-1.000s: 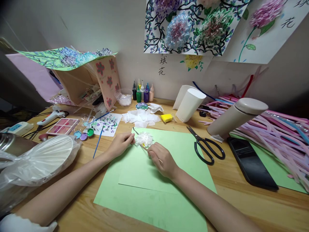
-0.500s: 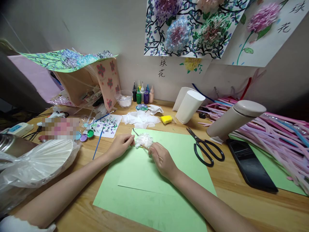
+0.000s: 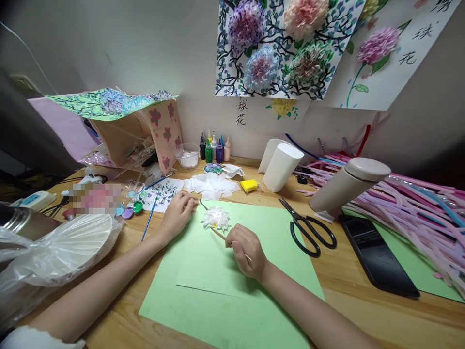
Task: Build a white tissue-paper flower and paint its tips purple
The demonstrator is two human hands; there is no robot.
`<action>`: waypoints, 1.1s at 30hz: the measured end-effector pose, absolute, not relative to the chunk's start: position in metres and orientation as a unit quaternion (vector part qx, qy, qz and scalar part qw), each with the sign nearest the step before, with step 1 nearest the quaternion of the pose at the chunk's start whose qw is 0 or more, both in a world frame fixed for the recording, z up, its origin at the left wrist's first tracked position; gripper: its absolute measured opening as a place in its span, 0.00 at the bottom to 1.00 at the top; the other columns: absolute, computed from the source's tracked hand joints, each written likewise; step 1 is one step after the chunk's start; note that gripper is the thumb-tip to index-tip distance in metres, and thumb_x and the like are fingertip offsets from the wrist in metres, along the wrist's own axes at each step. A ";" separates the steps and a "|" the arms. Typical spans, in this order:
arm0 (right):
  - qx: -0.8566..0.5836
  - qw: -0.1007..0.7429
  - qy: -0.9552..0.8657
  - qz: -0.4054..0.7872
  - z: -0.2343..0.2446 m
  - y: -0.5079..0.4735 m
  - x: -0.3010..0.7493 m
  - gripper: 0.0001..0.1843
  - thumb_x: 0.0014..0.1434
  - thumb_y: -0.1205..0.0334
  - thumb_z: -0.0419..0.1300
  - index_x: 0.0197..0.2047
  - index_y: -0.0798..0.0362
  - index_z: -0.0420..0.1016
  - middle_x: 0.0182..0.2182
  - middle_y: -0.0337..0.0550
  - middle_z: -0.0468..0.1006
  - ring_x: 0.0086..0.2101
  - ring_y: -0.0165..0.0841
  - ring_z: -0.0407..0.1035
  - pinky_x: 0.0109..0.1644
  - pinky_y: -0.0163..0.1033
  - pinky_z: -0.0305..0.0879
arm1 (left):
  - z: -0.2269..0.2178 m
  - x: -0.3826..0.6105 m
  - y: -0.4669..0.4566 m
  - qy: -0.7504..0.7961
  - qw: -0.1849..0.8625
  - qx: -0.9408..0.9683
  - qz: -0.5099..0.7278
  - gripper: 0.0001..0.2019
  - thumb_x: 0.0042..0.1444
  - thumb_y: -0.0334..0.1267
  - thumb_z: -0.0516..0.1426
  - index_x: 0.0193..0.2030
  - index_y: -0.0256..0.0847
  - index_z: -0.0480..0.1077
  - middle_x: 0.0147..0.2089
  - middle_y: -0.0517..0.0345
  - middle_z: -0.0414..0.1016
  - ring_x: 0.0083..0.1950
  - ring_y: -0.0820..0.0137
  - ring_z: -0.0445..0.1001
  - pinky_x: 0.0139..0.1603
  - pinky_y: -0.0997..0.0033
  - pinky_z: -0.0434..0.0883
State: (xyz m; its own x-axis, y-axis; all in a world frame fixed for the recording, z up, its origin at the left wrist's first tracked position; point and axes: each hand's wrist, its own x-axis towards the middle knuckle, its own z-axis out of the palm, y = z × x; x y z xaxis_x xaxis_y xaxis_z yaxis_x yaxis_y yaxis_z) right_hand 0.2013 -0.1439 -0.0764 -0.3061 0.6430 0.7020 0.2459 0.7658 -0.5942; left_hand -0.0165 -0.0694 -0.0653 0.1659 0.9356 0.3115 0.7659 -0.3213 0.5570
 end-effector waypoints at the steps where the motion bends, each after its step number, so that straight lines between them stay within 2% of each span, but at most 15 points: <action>1: -0.284 0.518 -0.784 0.193 -0.076 -0.144 0.201 0.18 0.66 0.62 0.38 0.29 0.51 0.63 0.22 0.42 0.66 0.25 0.33 0.60 0.29 0.39 0.56 | -0.066 -0.018 -0.065 0.581 0.091 0.750 0.304 0.15 0.62 0.41 0.46 0.44 0.39 0.71 0.49 0.47 0.69 0.52 0.61 0.66 0.53 0.62 0.63; 4: -0.286 0.520 -0.780 0.199 -0.077 -0.144 0.202 0.18 0.66 0.62 0.38 0.29 0.51 0.63 0.22 0.42 0.66 0.25 0.33 0.61 0.29 0.40 0.57 | -0.071 -0.021 -0.053 0.599 -0.008 0.759 0.255 0.16 0.60 0.41 0.48 0.49 0.38 0.70 0.58 0.43 0.64 0.60 0.55 0.60 0.59 0.54 0.58; 8: -0.274 0.518 -0.785 0.204 -0.078 -0.143 0.203 0.18 0.66 0.62 0.38 0.30 0.51 0.63 0.23 0.42 0.66 0.25 0.33 0.60 0.29 0.39 0.56 | -0.080 -0.024 -0.047 0.604 -0.043 0.775 0.185 0.19 0.59 0.36 0.47 0.55 0.35 0.66 0.61 0.43 0.64 0.62 0.55 0.58 0.63 0.53 0.54; 15: -0.267 0.517 -0.787 0.206 -0.081 -0.142 0.204 0.16 0.66 0.63 0.38 0.31 0.52 0.63 0.23 0.42 0.66 0.26 0.33 0.60 0.30 0.39 0.56 | -0.084 -0.025 -0.046 0.614 -0.043 0.769 0.172 0.22 0.57 0.34 0.47 0.58 0.30 0.62 0.60 0.41 0.64 0.61 0.58 0.61 0.63 0.56 0.55; 18: -0.270 0.514 -0.788 0.205 -0.081 -0.143 0.204 0.16 0.66 0.63 0.38 0.31 0.51 0.62 0.23 0.42 0.66 0.26 0.33 0.60 0.30 0.39 0.56 | -0.083 -0.026 -0.045 0.624 -0.047 0.758 0.186 0.22 0.57 0.35 0.48 0.57 0.31 0.63 0.61 0.40 0.62 0.62 0.56 0.58 0.63 0.56 0.55; 24: -0.268 0.507 -0.793 0.206 -0.081 -0.142 0.204 0.16 0.66 0.64 0.38 0.30 0.52 0.62 0.23 0.42 0.66 0.26 0.32 0.59 0.30 0.39 0.55 | -0.082 -0.029 -0.043 0.617 -0.007 0.768 0.173 0.22 0.61 0.43 0.46 0.59 0.38 0.63 0.64 0.43 0.59 0.65 0.53 0.53 0.63 0.48 0.52; 29: -0.265 0.502 -0.797 0.206 -0.080 -0.142 0.203 0.17 0.66 0.64 0.38 0.30 0.52 0.62 0.23 0.42 0.66 0.26 0.33 0.59 0.30 0.39 0.55 | -0.082 -0.028 -0.043 0.605 0.001 0.776 0.180 0.20 0.61 0.41 0.45 0.58 0.40 0.64 0.63 0.48 0.62 0.64 0.55 0.56 0.62 0.49 0.52; 33: -0.266 0.502 -0.797 0.205 -0.080 -0.142 0.203 0.17 0.66 0.64 0.38 0.30 0.52 0.62 0.23 0.42 0.66 0.26 0.32 0.59 0.30 0.39 0.55 | -0.083 -0.028 -0.043 0.600 0.003 0.773 0.204 0.21 0.60 0.40 0.47 0.59 0.37 0.62 0.62 0.47 0.63 0.63 0.56 0.57 0.61 0.51 0.53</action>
